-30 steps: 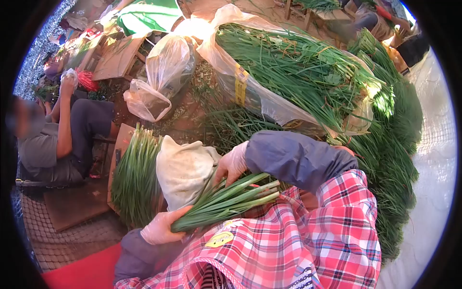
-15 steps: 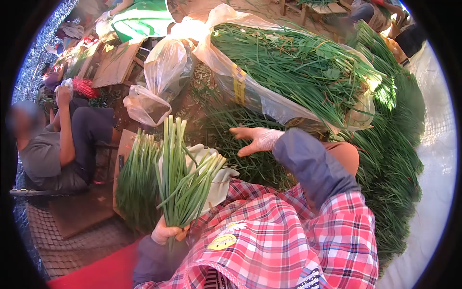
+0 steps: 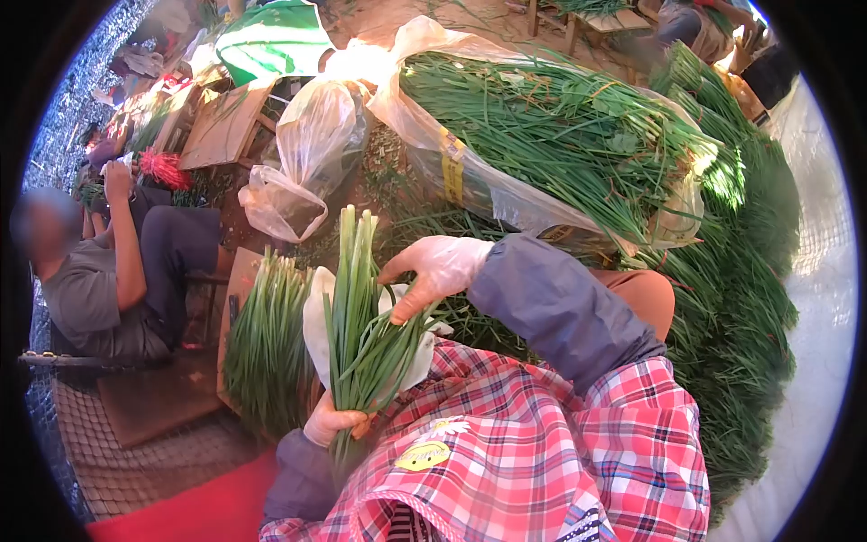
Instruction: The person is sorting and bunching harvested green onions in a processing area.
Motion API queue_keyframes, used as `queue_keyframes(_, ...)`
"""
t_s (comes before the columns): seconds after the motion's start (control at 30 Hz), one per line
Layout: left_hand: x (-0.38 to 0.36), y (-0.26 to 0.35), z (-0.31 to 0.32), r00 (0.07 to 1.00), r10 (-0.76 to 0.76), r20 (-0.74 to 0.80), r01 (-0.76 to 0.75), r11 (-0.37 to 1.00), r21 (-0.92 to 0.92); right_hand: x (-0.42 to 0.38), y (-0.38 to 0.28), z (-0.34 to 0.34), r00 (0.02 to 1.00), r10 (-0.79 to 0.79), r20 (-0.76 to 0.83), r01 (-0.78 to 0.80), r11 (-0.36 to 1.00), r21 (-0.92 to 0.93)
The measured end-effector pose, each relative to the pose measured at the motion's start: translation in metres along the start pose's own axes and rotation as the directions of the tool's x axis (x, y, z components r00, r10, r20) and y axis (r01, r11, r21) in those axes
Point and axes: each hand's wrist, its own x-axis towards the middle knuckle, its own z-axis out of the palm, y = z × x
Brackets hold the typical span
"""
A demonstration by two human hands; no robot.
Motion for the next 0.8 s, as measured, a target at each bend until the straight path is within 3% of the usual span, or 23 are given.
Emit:
queue_keyframes(0.07,0.0,0.0,0.001,1.0,-0.007,-0.01,0.008,1.0,0.013,0.011,-0.009,0.004,0.976,0.214,0.037,-0.218,0.961,0.171)
queue_keyframes(0.13,0.002,-0.003,0.001,1.0,-0.006,-0.017,0.007,1.0,0.024,0.026,0.009,0.005,0.914,0.401,-0.069,-0.381,0.902,0.203)
queue_keyframes(0.2,0.0,-0.001,0.005,1.0,0.011,-0.004,-0.011,0.999,0.046,0.029,0.033,0.003,0.865,0.466,-0.186,-0.454,0.885,0.107)
queue_keyframes(0.23,0.001,0.0,0.006,1.0,0.026,0.001,-0.026,0.998,0.055,0.027,0.045,0.012,0.911,0.353,-0.212,-0.326,0.933,0.152)
queue_keyframes(0.27,0.001,-0.001,0.005,1.0,0.005,-0.015,-0.004,0.999,0.036,0.03,0.044,0.024,0.959,0.222,-0.178,-0.137,0.909,0.394)
queue_keyframes(0.33,0.002,-0.005,0.002,0.998,-0.051,-0.04,0.051,0.999,-0.005,0.023,0.025,0.026,0.982,0.178,0.062,-0.169,0.684,0.709)
queue_keyframes(0.43,0.003,-0.011,-0.007,0.998,-0.012,0.06,0.015,0.998,-0.058,0.025,0.023,0.022,0.913,0.408,0.002,-0.245,0.543,0.803)
queue_keyframes(0.53,0.006,-0.012,-0.009,0.989,-0.009,0.146,0.032,0.987,-0.156,0.019,0.033,0.015,0.876,0.387,-0.289,0.102,0.436,0.894)
queue_keyframes(0.6,0.004,-0.015,-0.01,0.985,0.021,0.169,0.007,0.986,-0.165,0.002,0.06,-0.006,0.768,0.447,-0.459,0.383,0.254,0.888)
queue_keyframes(0.67,0.004,-0.02,-0.013,0.98,0.064,0.189,-0.022,0.975,-0.22,-0.033,0.095,-0.03,0.659,0.516,-0.547,0.416,0.356,0.837)
queue_keyframes(0.7,0.005,-0.026,-0.017,0.976,0.092,0.196,-0.036,0.961,-0.274,-0.045,0.102,-0.027,0.669,0.53,-0.522,-0.065,0.74,0.669)
queue_keyframes(0.73,0.006,-0.029,-0.02,0.972,0.12,0.201,-0.05,0.945,-0.325,-0.053,0.099,-0.023,0.664,0.554,-0.503,-0.516,0.826,0.228)
queue_keyframes(0.77,0.007,-0.03,-0.02,0.98,0.132,0.152,-0.081,0.949,-0.304,-0.056,0.097,-0.019,0.645,0.577,-0.5,-0.756,0.578,-0.307)
queue_keyframes(0.8,0.011,-0.029,-0.023,0.972,0.143,0.185,-0.081,0.948,-0.307,-0.055,0.094,-0.018,0.664,0.63,-0.403,-0.71,0.7,-0.076)
